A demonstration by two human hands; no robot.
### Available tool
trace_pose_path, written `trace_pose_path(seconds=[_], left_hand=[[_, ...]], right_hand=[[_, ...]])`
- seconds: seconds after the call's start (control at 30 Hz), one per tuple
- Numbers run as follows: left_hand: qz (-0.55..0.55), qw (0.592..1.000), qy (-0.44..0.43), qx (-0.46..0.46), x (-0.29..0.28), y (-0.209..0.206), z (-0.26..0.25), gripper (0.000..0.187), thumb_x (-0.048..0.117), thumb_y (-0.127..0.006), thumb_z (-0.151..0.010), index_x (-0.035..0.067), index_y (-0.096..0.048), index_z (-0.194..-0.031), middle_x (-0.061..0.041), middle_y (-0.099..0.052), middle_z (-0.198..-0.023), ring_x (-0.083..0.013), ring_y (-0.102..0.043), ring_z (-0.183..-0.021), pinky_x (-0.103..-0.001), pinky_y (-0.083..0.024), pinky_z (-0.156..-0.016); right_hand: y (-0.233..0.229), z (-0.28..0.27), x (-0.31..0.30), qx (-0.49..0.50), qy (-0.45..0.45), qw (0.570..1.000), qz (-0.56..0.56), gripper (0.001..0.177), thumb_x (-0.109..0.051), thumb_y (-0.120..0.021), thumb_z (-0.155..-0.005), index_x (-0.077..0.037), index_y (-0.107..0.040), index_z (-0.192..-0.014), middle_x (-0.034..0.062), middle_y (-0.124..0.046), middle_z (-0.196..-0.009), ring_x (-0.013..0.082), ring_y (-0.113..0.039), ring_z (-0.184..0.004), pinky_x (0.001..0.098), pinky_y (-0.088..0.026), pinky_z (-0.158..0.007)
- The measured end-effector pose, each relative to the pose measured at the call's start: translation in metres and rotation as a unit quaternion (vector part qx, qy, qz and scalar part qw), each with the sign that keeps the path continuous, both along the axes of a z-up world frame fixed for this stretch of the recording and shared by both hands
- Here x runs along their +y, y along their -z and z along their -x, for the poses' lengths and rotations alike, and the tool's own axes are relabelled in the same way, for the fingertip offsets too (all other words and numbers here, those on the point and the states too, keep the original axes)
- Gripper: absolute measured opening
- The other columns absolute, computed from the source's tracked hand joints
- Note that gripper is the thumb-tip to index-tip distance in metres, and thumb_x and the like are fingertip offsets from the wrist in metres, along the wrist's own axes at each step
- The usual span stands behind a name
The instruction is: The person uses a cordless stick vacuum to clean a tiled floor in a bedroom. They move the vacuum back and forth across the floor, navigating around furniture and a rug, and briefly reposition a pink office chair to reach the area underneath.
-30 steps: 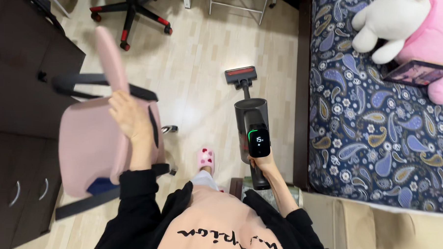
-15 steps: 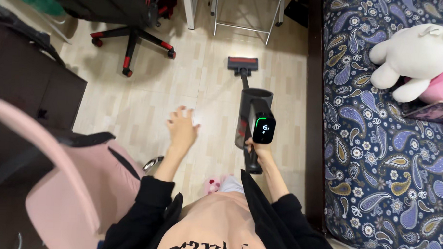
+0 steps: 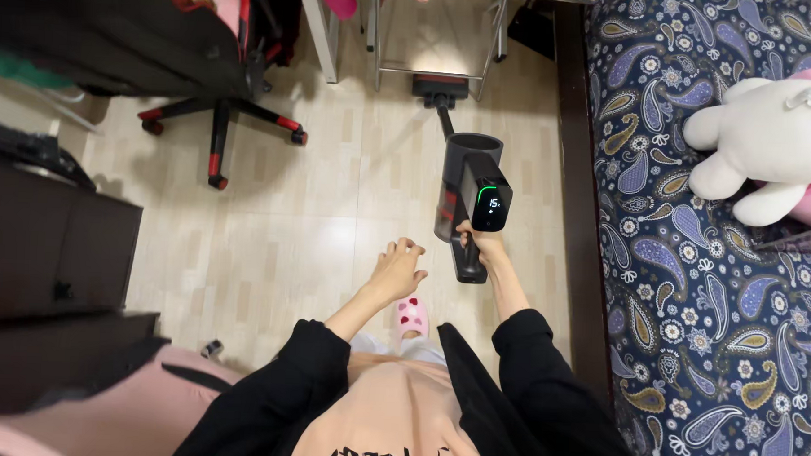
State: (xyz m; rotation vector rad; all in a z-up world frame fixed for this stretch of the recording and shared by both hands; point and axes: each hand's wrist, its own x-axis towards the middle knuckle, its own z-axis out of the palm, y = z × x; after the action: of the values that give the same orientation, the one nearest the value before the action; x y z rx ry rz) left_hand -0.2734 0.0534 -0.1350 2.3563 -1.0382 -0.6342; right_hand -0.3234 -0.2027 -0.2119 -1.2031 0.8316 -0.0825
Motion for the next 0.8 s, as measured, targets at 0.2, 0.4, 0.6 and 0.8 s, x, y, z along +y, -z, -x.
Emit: trace_pose_path(seconds=[0.2, 0.4, 0.6, 0.8], left_hand=[[0.109, 0.99, 0.04, 0.075, -0.037, 0.084, -0.094, 0.034, 0.017, -0.058, -0.097, 0.008, -0.063, -0.13, -0.022, -0.061, -0.128, -0.041, -0.058, -0.118, -0.048, -0.048, -0.101], [0.096, 0.937, 0.047, 0.332, -0.062, 0.106, -0.162, 0.051, 0.047, -0.041, -0.108, 0.006, -0.066, -0.124, -0.011, -0.072, -0.113, -0.0254, -0.066, -0.101, -0.04, -0.051, -0.091], [-0.067, 0.794, 0.062, 0.602, 0.0, 0.048, -0.157, 0.061, 0.062, -0.03, -0.103, 0.017, -0.064, -0.128, -0.004, -0.066, -0.112, -0.0162, -0.054, -0.086, -0.034, -0.042, -0.073], [-0.12, 0.799, 0.073, 0.585, 0.016, 0.047, -0.148, 0.064, 0.061, -0.038, -0.101, 0.009, -0.067, -0.125, -0.009, -0.066, -0.118, -0.0217, -0.059, -0.099, -0.035, -0.049, -0.085]], right_hand=[[-0.065, -0.007, 0.049, 0.052, 0.051, 0.997, 0.02, 0.034, -0.023, -0.083, -0.085, -0.009, -0.058, -0.068, 0.003, -0.053, -0.055, 0.0151, -0.049, -0.04, 0.0309, -0.04, -0.04], [-0.171, 0.025, 0.176, 0.044, 0.134, 0.99, 0.03, 0.031, -0.021, -0.082, -0.085, -0.005, -0.058, -0.073, 0.0037, -0.054, -0.052, 0.0159, -0.049, -0.039, 0.0316, -0.039, -0.039], [-0.249, 0.015, 0.332, 0.061, 0.309, 0.948, 0.039, 0.017, -0.014, -0.077, -0.081, -0.003, -0.064, -0.084, 0.0086, -0.054, -0.05, 0.0183, -0.048, -0.038, 0.0335, -0.04, -0.038], [-0.226, 0.001, 0.382, 0.082, 0.447, 0.889, -0.058, 0.017, -0.013, -0.076, -0.083, -0.004, -0.061, -0.084, 0.0062, -0.054, -0.055, 0.0193, -0.05, -0.042, 0.0346, -0.042, -0.041]])
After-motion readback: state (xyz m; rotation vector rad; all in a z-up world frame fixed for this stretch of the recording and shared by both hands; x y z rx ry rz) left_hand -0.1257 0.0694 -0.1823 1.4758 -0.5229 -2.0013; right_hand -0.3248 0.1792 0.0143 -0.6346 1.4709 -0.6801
